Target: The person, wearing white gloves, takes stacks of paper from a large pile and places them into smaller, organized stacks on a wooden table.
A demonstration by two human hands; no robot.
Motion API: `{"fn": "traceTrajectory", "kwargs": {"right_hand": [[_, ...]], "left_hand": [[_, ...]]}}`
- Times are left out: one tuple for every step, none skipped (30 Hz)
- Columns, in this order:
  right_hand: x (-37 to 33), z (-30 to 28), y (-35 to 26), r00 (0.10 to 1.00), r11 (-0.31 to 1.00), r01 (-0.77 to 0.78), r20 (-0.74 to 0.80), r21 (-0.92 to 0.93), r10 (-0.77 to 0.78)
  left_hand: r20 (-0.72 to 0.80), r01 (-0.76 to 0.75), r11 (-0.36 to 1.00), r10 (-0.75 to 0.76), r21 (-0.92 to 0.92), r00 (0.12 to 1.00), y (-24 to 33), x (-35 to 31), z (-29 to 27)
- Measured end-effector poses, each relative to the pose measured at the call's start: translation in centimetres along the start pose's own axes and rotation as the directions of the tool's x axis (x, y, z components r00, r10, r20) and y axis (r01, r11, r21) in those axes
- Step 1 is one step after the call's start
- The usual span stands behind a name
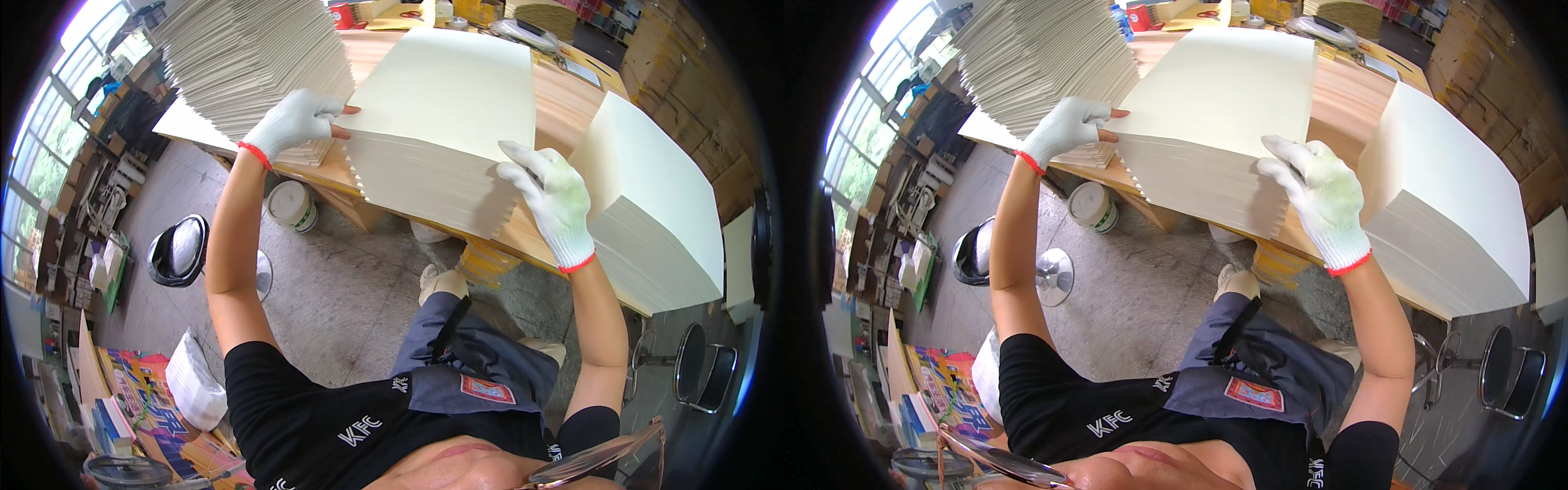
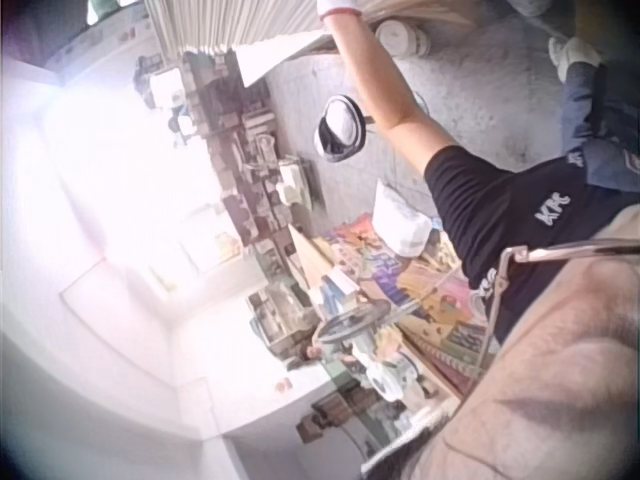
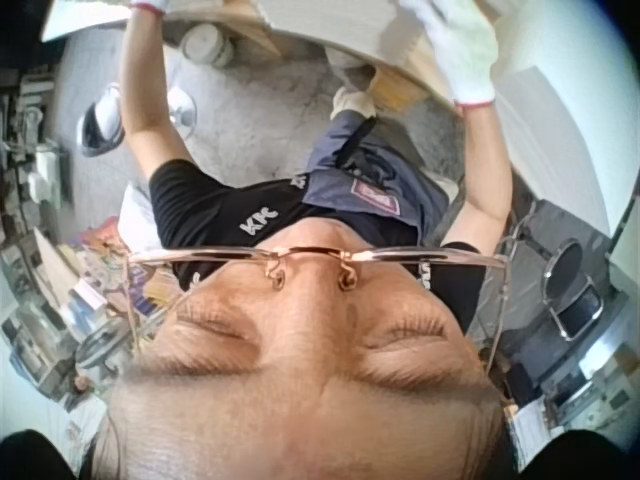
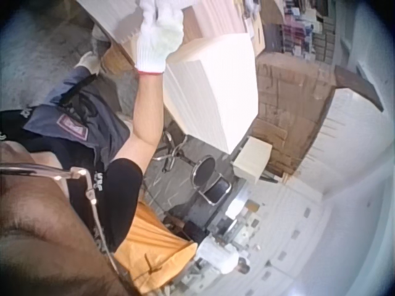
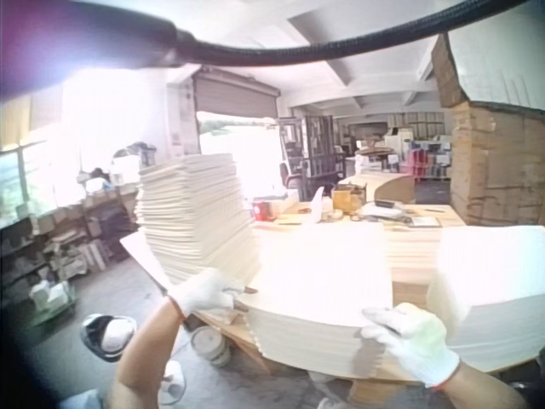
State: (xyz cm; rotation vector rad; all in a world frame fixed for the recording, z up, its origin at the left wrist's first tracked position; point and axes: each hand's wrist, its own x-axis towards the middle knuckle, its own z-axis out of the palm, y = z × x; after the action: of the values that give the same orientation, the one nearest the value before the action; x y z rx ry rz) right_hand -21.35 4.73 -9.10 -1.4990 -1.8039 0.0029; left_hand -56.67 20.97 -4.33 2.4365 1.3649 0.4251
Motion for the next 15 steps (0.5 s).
{"fn": "traceTrajectory", "kwargs": {"right_hand": [[0.1,-0.1,-0.2,1.0,1.0,-0.001,-0.009,0.01,0.002],[0.1,-0.1,-0.3,1.0,1.0,0.012,-0.012,0.002,-0.012],[0.0,0.0,-0.2,1.0,1.0,0.017,-0.016,-0.009,-0.017],[0.0,0.0,-0.1,1.0,1.0,0.021,-0.021,-0.02,-0.021],[0.0,0.1,-0.1,1.0,1.0,0.022,-0.018,-0.014,-0.023],[0.0,-0.1,-0.2,1.0,1.0,0.027,-0.013,-0.011,-0.027],[0.0,-0.1,-0.3,0.999,1.0,0.031,-0.009,-0.006,-0.031],[0.0,0.0,-0.3,0.999,0.999,0.042,-0.016,-0.006,-0.042],[0.0,0.1,-0.1,0.998,0.999,0.052,-0.022,-0.008,-0.052],[0.0,0.1,-0.1,0.998,0.998,0.062,-0.029,-0.009,-0.062],[0.1,0.1,-0.1,0.997,0.998,0.065,-0.029,-0.015,-0.065],[0.0,0.0,0.0,0.998,0.998,0.062,-0.028,-0.023,-0.063],[0.0,0.0,0.0,0.998,0.998,0.06,-0.027,-0.03,-0.061],[0.0,0.0,0.1,0.998,0.997,0.061,-0.023,-0.04,-0.062],[0.0,0.0,0.1,0.998,0.997,0.065,-0.02,-0.049,-0.066]], "left_hand": [[-0.02,-0.035,0.999,0.035,-0.007,0.999,-0.3,-0.1,0.2],[-0.04,-0.072,0.997,0.071,-0.012,0.997,-0.4,-0.2,0.2],[-0.044,-0.056,0.998,0.056,-0.005,0.997,0.0,-0.4,0.2],[-0.047,-0.042,0.999,0.042,0.002,0.998,0.6,-0.8,0.2],[-0.05,-0.028,1.0,0.028,0.01,0.998,0.9,-1.0,0.1],[-0.052,-0.025,0.999,0.026,0.032,0.998,0.7,-1.0,0.1],[-0.054,-0.021,0.998,0.024,0.055,0.998,0.5,-1.0,0.1],[-0.056,-0.018,0.997,0.022,0.078,0.998,0.4,-1.1,0.1],[-0.056,-0.002,0.996,0.007,0.09,0.998,0.5,-1.1,0.1],[-0.057,0.014,0.995,-0.008,0.102,0.998,0.7,-1.1,0.1],[-0.058,0.031,0.993,-0.024,0.115,0.998,0.9,-1.2,0.0],[-0.064,0.032,0.993,-0.025,0.116,0.998,1.1,-1.2,0.2],[-0.071,0.033,0.992,-0.025,0.118,0.997,1.4,-1.1,0.4],[-0.077,0.035,0.992,-0.025,0.119,0.997,1.6,-1.1,0.5],[-0.073,0.039,0.989,-0.029,0.144,0.997,1.8,-1.1,0.4]]}}
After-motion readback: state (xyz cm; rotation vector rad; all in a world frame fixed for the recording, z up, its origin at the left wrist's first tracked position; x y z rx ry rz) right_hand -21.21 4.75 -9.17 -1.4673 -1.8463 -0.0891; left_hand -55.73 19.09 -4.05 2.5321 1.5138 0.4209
